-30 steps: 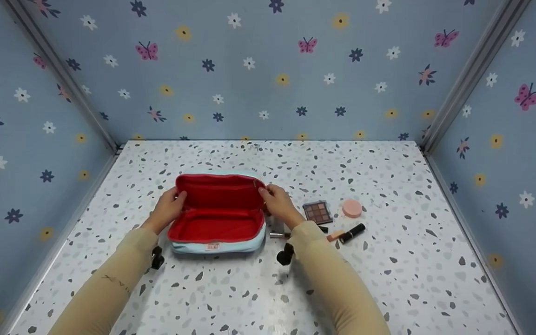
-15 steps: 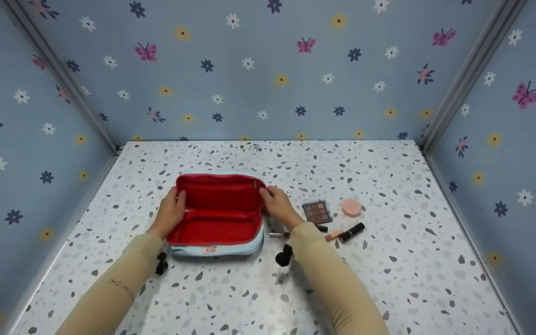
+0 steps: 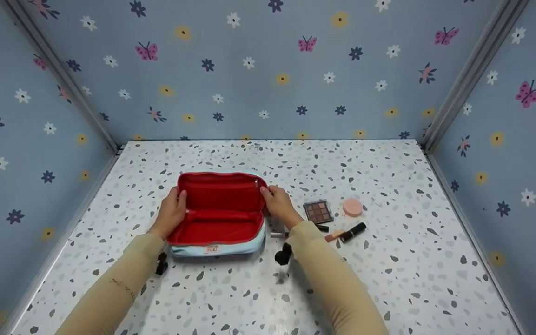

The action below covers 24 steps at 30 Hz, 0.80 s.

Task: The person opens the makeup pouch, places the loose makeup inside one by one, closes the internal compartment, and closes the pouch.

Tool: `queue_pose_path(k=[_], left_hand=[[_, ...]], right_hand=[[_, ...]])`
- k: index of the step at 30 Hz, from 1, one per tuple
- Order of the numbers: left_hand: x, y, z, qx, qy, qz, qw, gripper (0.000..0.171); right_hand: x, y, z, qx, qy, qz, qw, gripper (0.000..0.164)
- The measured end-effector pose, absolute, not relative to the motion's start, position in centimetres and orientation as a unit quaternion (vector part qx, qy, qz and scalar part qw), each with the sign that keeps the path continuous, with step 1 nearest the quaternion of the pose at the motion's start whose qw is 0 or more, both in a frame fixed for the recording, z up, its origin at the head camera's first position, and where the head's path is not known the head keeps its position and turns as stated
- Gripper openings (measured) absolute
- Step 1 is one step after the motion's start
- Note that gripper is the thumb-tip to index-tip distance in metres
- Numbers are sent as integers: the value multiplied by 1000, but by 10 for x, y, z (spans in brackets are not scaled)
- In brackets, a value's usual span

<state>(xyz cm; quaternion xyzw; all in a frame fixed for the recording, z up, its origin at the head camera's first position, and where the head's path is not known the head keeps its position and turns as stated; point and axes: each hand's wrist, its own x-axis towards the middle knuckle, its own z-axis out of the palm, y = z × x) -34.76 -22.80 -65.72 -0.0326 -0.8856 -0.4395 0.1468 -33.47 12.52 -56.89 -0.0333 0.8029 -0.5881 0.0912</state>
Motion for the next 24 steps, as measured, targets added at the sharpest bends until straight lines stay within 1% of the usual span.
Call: queue_pose_path(k=[6, 11, 14, 15, 18, 21, 22, 24], left_hand=[[-346, -232, -651, -31, -887, -442, 129, 36], [-324, -224, -614, -30, -873, -475, 109, 34], [-309, -218, -591, -28, -865, -491, 97, 32], [-312, -222, -598, -39, -860, -499, 102, 36], [-306, -220, -588, -31, -863, -496, 88, 36], [-307, -220, -582, -15, -868, -491, 71, 35], [-303, -215, -570, 0, -875, -480, 58, 33], [-304, -215, -567, 2, -876, -479, 49, 31]], right_hand=[[-334, 130, -564, -49, 806, -581, 107, 30], [-332, 140, -554, -75, 812, -568, 111, 28], [-330, 149, -548, -82, 821, -554, 113, 30], [-329, 151, -546, -83, 823, -550, 112, 31], [-326, 160, -542, -92, 831, -537, 116, 34], [-323, 169, -540, -104, 838, -523, 114, 38], [-322, 172, -540, -107, 840, -518, 116, 38], [-320, 178, -539, -112, 846, -508, 119, 40]])
